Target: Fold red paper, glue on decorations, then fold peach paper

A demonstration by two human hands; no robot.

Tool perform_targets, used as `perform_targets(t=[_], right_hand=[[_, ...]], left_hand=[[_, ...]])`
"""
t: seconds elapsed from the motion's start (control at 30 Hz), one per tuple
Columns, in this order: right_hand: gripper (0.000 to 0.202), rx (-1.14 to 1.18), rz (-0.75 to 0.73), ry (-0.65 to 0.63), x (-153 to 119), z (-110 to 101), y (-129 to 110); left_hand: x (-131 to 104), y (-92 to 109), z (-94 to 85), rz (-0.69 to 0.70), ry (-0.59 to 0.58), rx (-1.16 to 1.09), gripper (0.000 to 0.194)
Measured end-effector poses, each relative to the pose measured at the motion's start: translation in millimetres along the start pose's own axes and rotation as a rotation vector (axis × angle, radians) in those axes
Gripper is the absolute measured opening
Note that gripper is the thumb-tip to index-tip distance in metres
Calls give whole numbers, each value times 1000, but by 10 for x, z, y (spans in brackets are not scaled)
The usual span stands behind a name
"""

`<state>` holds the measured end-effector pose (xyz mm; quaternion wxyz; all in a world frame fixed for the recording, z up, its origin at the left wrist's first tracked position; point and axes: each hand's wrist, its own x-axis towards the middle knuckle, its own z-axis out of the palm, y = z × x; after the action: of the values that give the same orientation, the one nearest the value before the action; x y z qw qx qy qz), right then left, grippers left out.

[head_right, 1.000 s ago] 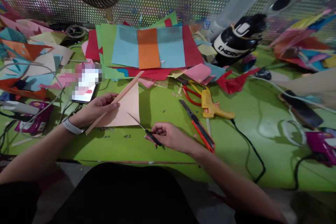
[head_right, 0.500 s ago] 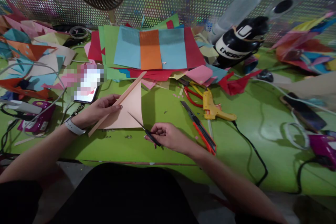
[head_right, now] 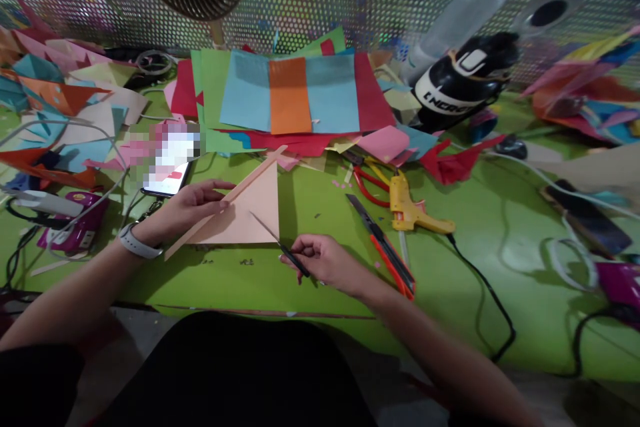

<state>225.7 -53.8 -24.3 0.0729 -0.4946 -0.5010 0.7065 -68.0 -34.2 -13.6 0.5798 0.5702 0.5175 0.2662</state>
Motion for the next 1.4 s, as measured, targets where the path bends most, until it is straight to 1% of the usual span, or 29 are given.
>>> perform_targets(t=[0.07, 0.13, 0.23, 0.3, 0.4, 0.5, 0.6, 0.77, 0.87, 1.1, 1.23, 1.3, 1.4], right_hand=[[52, -1, 7, 3, 13, -9, 33], [51, -10, 11, 1, 29, -15, 61], [50, -27, 16, -3, 46, -21, 84], [50, -36, 25, -8, 49, -24, 85], [49, -26, 26, -12, 44, -24, 78], [49, -20, 31, -5, 42, -24, 74], [50, -29, 38, 3, 49, -22, 64], [51, -45, 76, 2, 28, 14, -6], [50, -56, 82, -17, -19, 52, -31], [46, -66, 86, -30, -61, 82, 63], [44, -59, 55, -35, -35, 63, 129], [44, -59, 49, -39, -26, 57, 145], [44, -74, 61, -43, -25, 54, 139]], left_hand=[[-14, 8, 19, 75, 74, 215, 39], [-33, 17, 65, 156, 171, 458, 30], [-63, 19, 154, 264, 285, 863, 28], [-73, 7, 201, 314, 289, 1074, 31], [-71, -20, 239, 342, 227, 1241, 34], [-63, -43, 249, 369, 176, 1315, 31], [-75, -53, 252, 390, 149, 1387, 27], [-147, -35, 243, 348, 103, 1468, 26], [-191, -3, 246, 346, 49, 1489, 25], [-248, 34, 341, 365, -18, 1579, 30], [-288, 34, 330, 344, -50, 1586, 35], [-302, 27, 304, 350, -55, 1581, 33], [-310, 9, 296, 374, -27, 1594, 27]])
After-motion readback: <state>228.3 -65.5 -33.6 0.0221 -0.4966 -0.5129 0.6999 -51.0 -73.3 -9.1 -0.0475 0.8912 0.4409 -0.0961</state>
